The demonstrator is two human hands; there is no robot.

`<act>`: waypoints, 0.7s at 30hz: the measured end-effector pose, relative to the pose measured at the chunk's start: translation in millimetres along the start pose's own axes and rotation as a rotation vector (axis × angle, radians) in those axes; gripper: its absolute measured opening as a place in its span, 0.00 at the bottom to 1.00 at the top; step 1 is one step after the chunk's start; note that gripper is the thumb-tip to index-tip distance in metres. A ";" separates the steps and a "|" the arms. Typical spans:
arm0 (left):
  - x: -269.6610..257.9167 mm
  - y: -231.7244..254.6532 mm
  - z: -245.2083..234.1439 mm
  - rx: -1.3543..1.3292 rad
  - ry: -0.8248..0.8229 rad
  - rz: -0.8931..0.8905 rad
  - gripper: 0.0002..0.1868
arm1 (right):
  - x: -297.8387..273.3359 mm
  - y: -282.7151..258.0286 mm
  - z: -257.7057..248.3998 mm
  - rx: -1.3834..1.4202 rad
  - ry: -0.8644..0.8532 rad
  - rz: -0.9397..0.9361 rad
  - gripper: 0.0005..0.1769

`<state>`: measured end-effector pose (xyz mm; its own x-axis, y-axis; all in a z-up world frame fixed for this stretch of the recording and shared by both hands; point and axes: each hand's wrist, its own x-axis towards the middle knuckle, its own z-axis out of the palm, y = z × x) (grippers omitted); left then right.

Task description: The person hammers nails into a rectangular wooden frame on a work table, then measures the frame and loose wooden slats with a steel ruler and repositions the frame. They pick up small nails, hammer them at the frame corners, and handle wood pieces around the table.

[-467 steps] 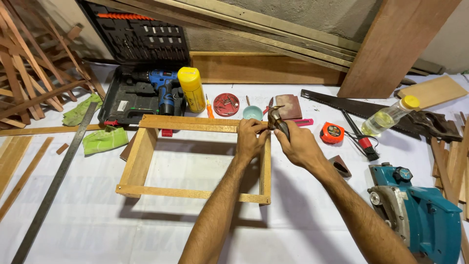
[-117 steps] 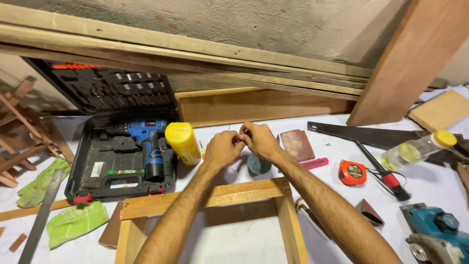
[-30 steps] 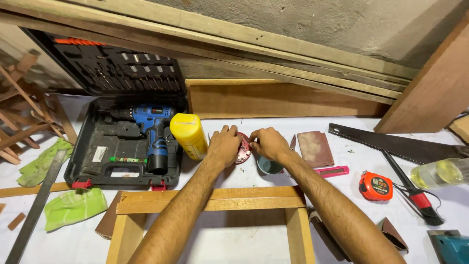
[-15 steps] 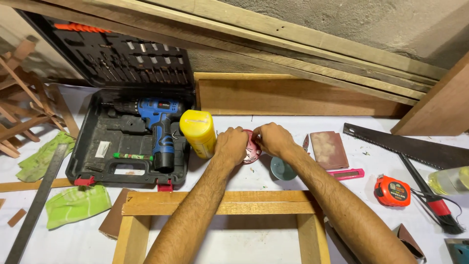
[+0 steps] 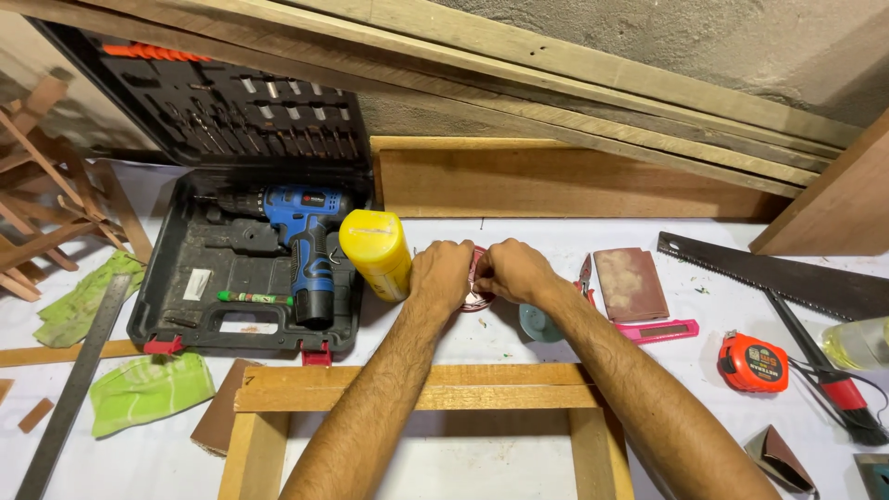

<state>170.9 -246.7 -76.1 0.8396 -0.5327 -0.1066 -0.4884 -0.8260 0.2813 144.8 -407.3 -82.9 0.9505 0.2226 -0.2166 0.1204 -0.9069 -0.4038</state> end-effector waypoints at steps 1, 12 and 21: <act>1.2 -1.9 4.6 0.000 0.000 0.000 0.17 | -0.5 0.7 -0.4 0.000 0.000 0.000 0.09; 0.6 0.4 3.1 -0.019 0.043 0.038 0.11 | -2.5 -5.2 1.7 -0.184 0.070 -0.082 0.15; -14.1 7.5 -12.0 -0.226 0.246 0.222 0.08 | -33.0 -6.3 -26.9 -0.084 0.203 -0.135 0.11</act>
<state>158.2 -243.2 -61.0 0.7649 -0.6108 0.2045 -0.6227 -0.6199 0.4776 120.4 -418.6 -49.3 0.9613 0.2748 0.0203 0.2651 -0.9022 -0.3401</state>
